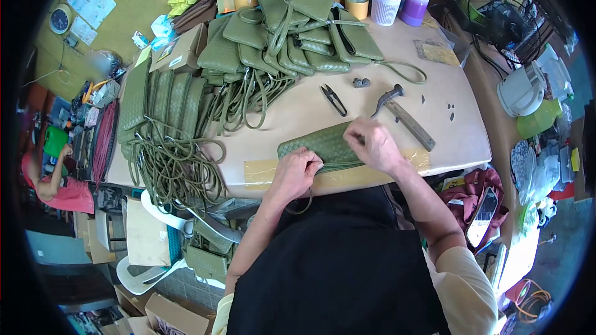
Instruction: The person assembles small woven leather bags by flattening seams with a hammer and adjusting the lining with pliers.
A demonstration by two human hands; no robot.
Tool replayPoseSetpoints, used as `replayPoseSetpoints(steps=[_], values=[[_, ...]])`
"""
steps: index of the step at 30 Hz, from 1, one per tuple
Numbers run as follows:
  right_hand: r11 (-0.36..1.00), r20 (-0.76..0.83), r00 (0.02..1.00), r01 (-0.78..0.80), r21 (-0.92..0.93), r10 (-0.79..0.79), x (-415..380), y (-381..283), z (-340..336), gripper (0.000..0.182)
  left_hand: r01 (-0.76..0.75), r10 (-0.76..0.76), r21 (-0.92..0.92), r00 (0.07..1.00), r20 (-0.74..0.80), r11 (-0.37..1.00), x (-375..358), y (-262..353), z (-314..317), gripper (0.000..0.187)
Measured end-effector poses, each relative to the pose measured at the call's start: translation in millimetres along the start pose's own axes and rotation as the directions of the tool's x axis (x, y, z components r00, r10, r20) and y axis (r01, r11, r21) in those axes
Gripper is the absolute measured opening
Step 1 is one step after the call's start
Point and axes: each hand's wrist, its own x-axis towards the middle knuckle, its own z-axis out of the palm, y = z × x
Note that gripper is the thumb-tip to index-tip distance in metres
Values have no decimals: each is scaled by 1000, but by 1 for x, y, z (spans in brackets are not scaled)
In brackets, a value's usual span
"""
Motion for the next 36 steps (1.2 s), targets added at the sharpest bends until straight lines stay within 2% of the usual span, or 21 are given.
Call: replayPoseSetpoints(steps=[1,3,5,7,8,10,12,13,14,15,16,18,20,21,24,25,26,27,30,34,36], values=[[1000,1,1000,0,-2,0,7,7,-2,6,38,-38,-1,999,-16,999,-1,0,1,10],[948,-171,984,-16,-318,-41,25,25,-11,3,76,-76,-7,997,-34,997,-4,6,0,11],[935,-206,978,-66,-348,-7,45,44,-23,8,45,78,338,936,-342,940,-8,18,-4,17],[921,-243,970,-112,-373,20,59,63,-27,12,75,16,254,941,-337,964,-9,5,-2,18],[915,-180,984,-74,-398,1,64,73,-24,17,109,-49,167,944,-326,980,-10,-2,0,19],[909,-108,994,-29,-416,-18,76,90,-19,23,88,-50,115,953,-300,989,-10,-12,-1,20],[888,-36,991,-132,-441,130,88,100,-13,25,67,-46,67,962,-270,996,-12,-19,1,20],[843,-121,985,-166,-511,120,90,102,-7,22,51,-28,73,960,-279,996,-12,-22,3,20],[846,-117,986,-159,-509,115,88,105,-7,22,36,-12,78,958,-288,996,-12,-24,4,21],[952,-6,993,-112,-284,115,82,67,-20,23,44,-20,75,956,-293,996,-12,-23,5,21],[995,103,990,-90,-37,93,71,36,-26,24,57,-29,89,958,-286,994,-11,-23,5,21],[986,214,967,116,121,-140,45,5,-19,17,71,-40,102,961,-274,992,-12,-21,5,22],[924,475,874,-262,279,105,25,-19,-13,21,87,-51,134,965,-257,987,-12,-20,5,22],[924,477,873,-262,278,104,19,-24,-8,21,90,-53,132,964,-259,987,-11,-19,4,22],[931,495,866,-234,280,68,9,-31,12,24,88,-45,159,965,-260,983,-11,-19,4,23],[964,395,910,16,265,-124,7,-26,27,21,103,-58,167,966,-253,981,-11,-21,6,23],[939,299,899,262,221,-321,6,-23,35,19,117,-72,175,967,-246,978,-12,-22,6,23],[945,300,901,267,189,-314,7,-26,34,12,116,-71,174,966,-247,978,-12,-21,6,23],[944,381,864,311,112,-330,2,-14,26,9,101,-58,161,967,-247,982,-12,-19,5,22],[918,442,829,395,-31,-341,6,-1,-9,13,122,-97,110,973,-212,986,-12,-19,5,19],[955,518,839,268,-130,-165,10,-4,-34,9,128,-100,111,970,-223,986,-11,-19,6,19]])
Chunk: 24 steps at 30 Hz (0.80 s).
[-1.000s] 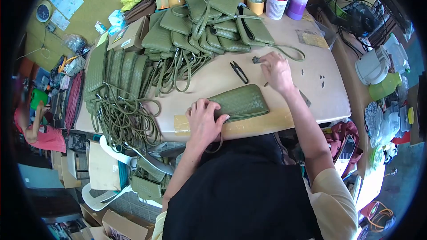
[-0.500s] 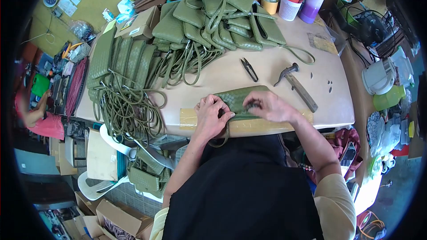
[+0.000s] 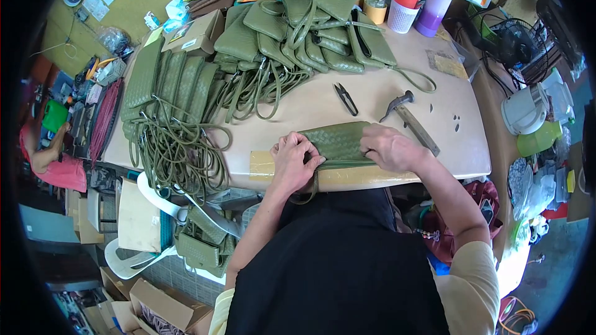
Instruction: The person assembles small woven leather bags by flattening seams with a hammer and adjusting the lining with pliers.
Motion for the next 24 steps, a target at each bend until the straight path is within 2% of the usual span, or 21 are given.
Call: replayPoseSetpoints(steps=[1,2,4,5,6,8,9,11,12,14,15,17,20,24], values=[[995,-53,999,4,99,1,3,-11,-4,7,0,0,11,1000,-2,1000,1,0,1,19],[995,-51,999,2,99,3,13,-20,5,7,1,-1,21,1000,-3,1000,1,0,1,19],[953,-305,926,274,129,-224,33,-34,32,8,12,-12,21,1000,7,1000,2,-2,2,19],[971,-157,972,197,135,-175,34,-30,50,5,22,-23,25,1000,13,999,1,-3,2,19],[970,-160,971,199,138,-177,32,-27,47,5,23,-24,28,1000,14,999,0,-3,1,19],[984,-32,992,123,126,-120,22,-9,30,4,-7,7,11,1000,-2,1000,1,-1,0,18],[984,-32,992,122,128,-119,15,-4,19,4,-6,6,11,1000,1,1000,0,-1,0,18],[998,144,987,-65,4,64,6,0,-5,5,-3,3,0,1000,0,1000,1,-2,2,18],[998,146,987,-66,3,65,10,-7,-2,5,-2,2,-3,1000,0,1000,2,-2,2,18],[983,-191,973,152,105,-130,20,-30,13,7,16,-16,5,1000,-5,1000,2,-2,3,19],[982,-189,973,157,109,-135,19,-29,25,7,23,-23,8,1000,-6,1000,1,-5,1,19],[983,-222,968,142,112,-115,20,-22,54,12,-157,155,-118,987,-30,980,-1,-15,-8,22],[977,-241,967,128,170,-85,14,-22,52,17,-131,120,-96,986,-116,987,-20,-6,-42,24],[979,-283,953,149,141,-105,13,-25,54,21,-102,104,-140,995,1,985,-33,-1,-41,23]])
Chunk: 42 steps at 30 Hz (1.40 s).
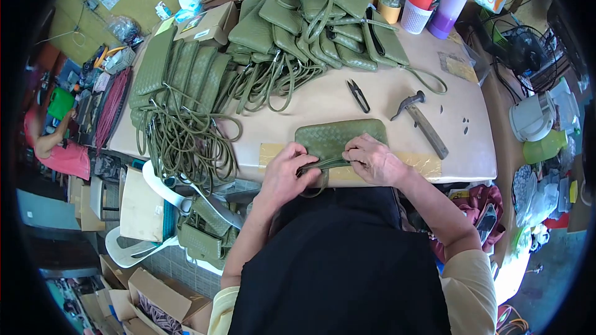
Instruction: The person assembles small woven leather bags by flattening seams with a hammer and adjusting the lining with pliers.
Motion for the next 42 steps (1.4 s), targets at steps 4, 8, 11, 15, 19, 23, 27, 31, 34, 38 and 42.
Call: replayPoseSetpoints(steps=[4,8,11,15,19,23,27,31,34,38,42], values=[[989,18,997,-73,132,72,2,8,-2,16,127,-121,-111,991,55,986,10,-14,3,16],[928,105,970,-240,286,219,20,-3,-14,11,225,-211,-87,966,150,970,23,-15,1,14],[976,-96,995,-5,219,27,35,-16,12,10,233,-227,-17,962,152,972,23,-12,4,12],[962,-64,990,-108,251,128,26,3,32,11,212,-215,-51,975,-49,976,4,8,8,38],[966,-34,993,-106,236,117,26,5,29,12,328,-328,73,945,-19,942,-38,2,5,55],[954,15,992,-124,274,125,27,5,25,17,430,-452,139,853,260,892,-44,11,-67,40],[953,32,988,-155,259,152,27,2,22,19,497,-627,440,747,221,748,-51,28,-121,25],[958,38,990,-142,251,137,29,6,24,19,308,-308,496,948,-84,812,-54,26,-115,42],[953,50,988,-151,261,143,27,9,26,19,29,-7,158,991,-137,987,-23,30,-42,41],[953,-6,987,-156,260,163,23,12,20,19,217,-227,-98,969,-100,971,-14,-4,14,30],[960,-47,986,-146,239,162,20,13,14,17,109,-112,-28,981,-157,994,0,-12,19,20]])
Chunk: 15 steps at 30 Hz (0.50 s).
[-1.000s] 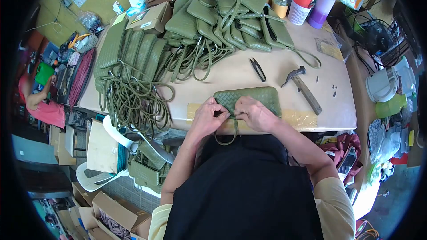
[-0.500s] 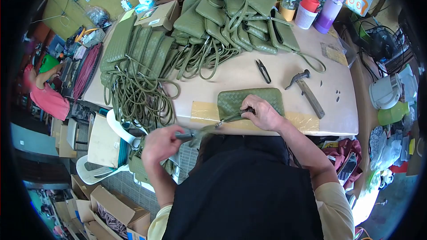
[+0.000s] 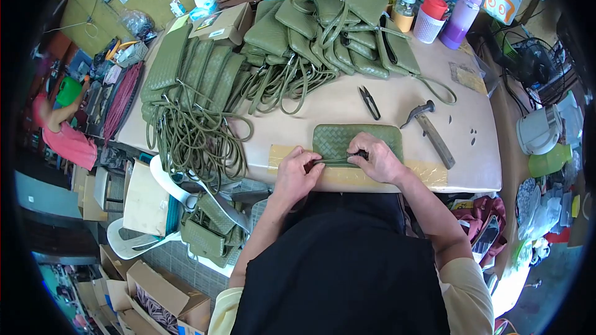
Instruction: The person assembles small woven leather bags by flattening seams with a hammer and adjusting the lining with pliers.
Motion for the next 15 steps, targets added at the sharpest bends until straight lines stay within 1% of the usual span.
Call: replayPoseSetpoints(steps=[1,2,3,4,5,6,7,8,9,10,11,12,14,15], values=[[1000,-2,1000,-4,2,4,0,-5,-2,17,38,-37,-14,998,42,999,3,2,-2,18],[997,-7,998,-69,30,70,3,-12,-5,16,74,-72,-26,994,80,997,7,4,-5,16],[989,-12,991,-134,58,135,8,-18,-6,14,71,-69,-25,994,80,997,12,5,-7,16],[989,-11,991,-136,58,137,13,-20,-2,14,81,-80,-1,990,116,997,15,6,-8,15],[992,-37,999,-11,126,16,19,-23,6,15,92,-95,23,984,152,995,16,6,-9,14],[975,-73,992,117,190,-105,25,-26,14,15,95,-98,24,983,153,995,17,5,-10,14],[984,-4,988,156,92,-156,28,-24,23,13,71,-75,27,980,184,997,19,4,-12,14],[983,-6,988,157,93,-157,28,-20,24,13,43,-49,30,976,214,999,22,4,-14,15],[993,83,992,91,74,-97,26,-15,22,12,43,-48,31,976,214,999,25,5,-16,15],[998,174,984,30,47,-37,26,-10,16,11,111,-111,15,961,254,994,28,6,-17,16],[989,152,988,51,-137,-30,24,-7,5,11,185,-177,2,939,295,983,28,7,-17,17],[990,155,988,50,-133,-29,20,-6,-4,11,189,-181,3,938,296,982,27,5,-17,17],[966,68,996,-32,-257,51,22,-8,-24,10,349,-315,-44,889,333,936,34,0,-14,18],[984,77,996,56,-169,-44,26,-17,-24,11,348,-314,-45,888,335,936,38,0,-15,18]])
